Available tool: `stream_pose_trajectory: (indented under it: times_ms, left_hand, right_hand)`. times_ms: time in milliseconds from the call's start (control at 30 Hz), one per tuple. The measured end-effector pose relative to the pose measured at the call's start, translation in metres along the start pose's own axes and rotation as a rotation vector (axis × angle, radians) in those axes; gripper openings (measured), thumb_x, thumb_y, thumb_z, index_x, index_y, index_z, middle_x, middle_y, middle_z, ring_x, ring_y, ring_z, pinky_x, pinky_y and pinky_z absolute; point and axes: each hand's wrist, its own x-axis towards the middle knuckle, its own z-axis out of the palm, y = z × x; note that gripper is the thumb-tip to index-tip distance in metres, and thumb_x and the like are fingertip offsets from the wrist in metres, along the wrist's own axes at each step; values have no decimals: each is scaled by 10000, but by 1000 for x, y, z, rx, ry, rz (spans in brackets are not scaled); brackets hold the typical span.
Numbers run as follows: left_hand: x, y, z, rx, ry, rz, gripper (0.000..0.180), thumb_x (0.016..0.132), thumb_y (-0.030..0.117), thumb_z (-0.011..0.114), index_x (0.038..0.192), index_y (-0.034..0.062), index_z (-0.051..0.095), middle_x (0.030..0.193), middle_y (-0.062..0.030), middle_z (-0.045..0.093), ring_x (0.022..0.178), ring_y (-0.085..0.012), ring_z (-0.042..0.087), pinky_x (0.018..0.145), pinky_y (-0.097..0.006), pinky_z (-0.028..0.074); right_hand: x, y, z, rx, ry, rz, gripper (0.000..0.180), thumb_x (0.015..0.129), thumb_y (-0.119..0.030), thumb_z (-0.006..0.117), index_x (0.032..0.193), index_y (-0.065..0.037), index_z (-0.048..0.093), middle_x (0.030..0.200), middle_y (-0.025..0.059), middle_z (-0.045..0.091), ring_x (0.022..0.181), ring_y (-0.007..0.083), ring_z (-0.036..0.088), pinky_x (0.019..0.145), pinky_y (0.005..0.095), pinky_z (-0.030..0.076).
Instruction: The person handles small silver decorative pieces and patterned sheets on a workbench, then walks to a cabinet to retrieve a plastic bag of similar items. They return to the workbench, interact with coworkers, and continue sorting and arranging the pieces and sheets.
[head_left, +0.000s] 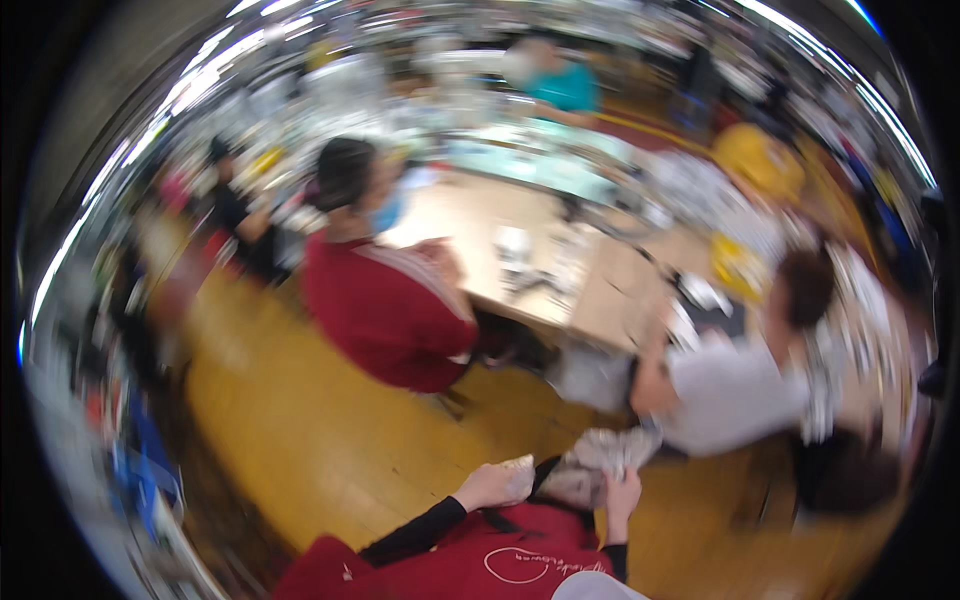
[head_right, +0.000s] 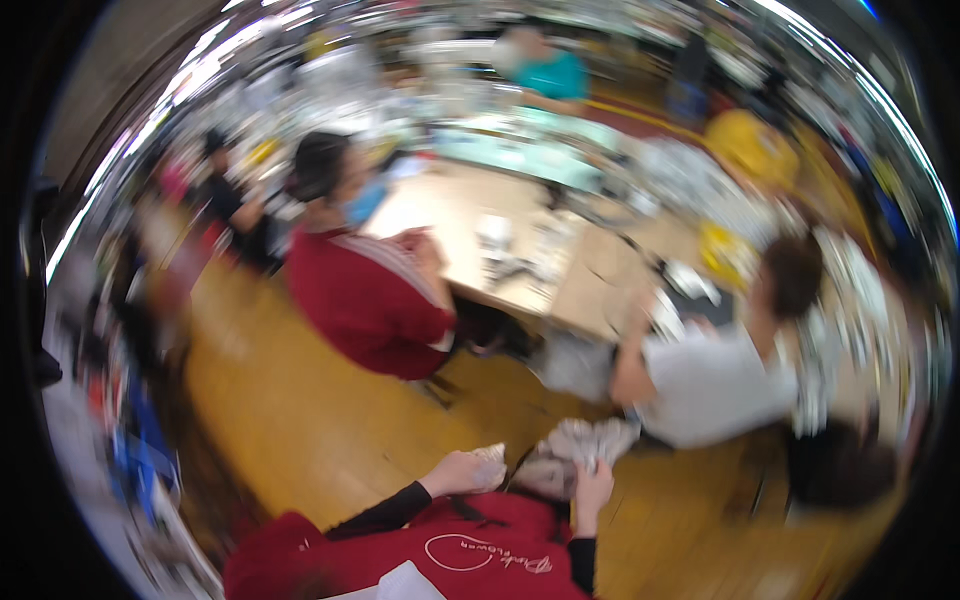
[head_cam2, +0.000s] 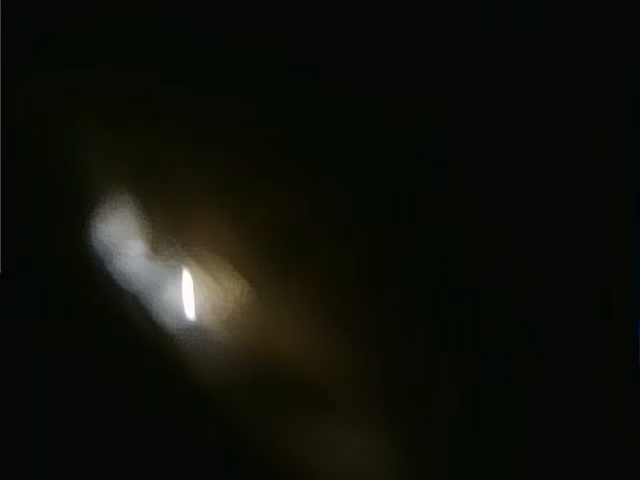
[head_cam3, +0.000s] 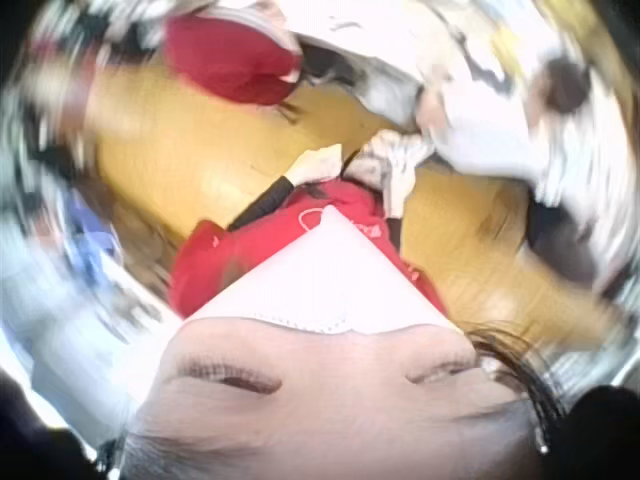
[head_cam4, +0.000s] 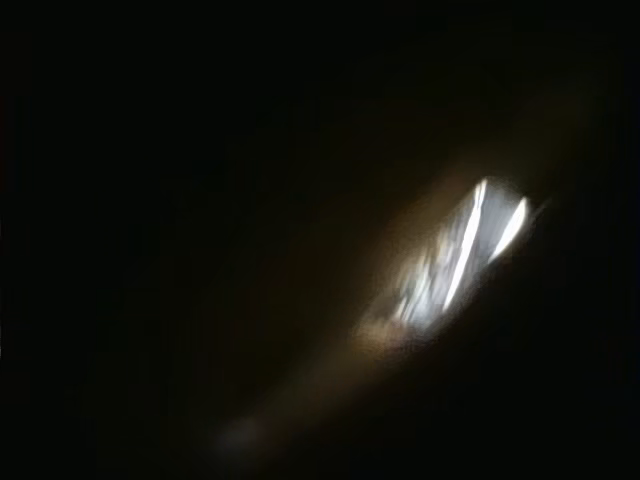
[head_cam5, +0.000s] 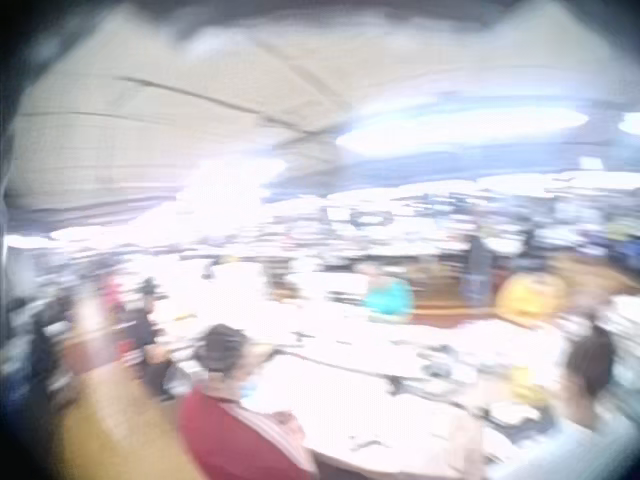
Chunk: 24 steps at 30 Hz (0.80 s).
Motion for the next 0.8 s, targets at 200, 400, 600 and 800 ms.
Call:
stream_pose_trajectory:
  times_ms: [200, 400, 600, 800]
  left_hand:
    - [19, 38, 45, -13, -123, 4, 517, 708, 458, 716, 1071, 94, 659, 824, -191, 688, 766, -378, 667, 698, -444, 546]
    - [67, 146, 106, 194, -259, 337, 510, 744, 558, 630, 937, 89, 683, 780, -189, 687, 729, -370, 672, 681, -448, 543]
    - [97, 292, 229, 238, -460, 679, 528, 838, 623, 503, 1073, 174, 654, 883, -149, 706, 775, -356, 679, 675, -457, 543]
    - [118, 429, 338, 347, -637, 536, 565, 769, 624, 595, 975, 111, 710, 919, -161, 705, 828, -345, 677, 708, -428, 531]
  right_hand:
    - [-70, 74, -73, 28, 338, 251, 494, 737, -415, 757, 1032, -28, 678, 918, 193, 688, 877, 357, 661, 744, 418, 512]
    - [-165, 194, -163, 239, 551, 399, 524, 721, -359, 800, 1034, 37, 660, 917, 221, 686, 876, 344, 671, 756, 388, 511]
    - [-270, 308, -234, 356, 717, 658, 487, 722, -301, 799, 1025, 52, 654, 936, 185, 692, 856, 295, 654, 778, 379, 503]
    - [-319, 411, -343, 756, 953, 727, 375, 802, -123, 718, 1113, 54, 605, 954, 109, 656, 843, 171, 596, 757, 326, 483]
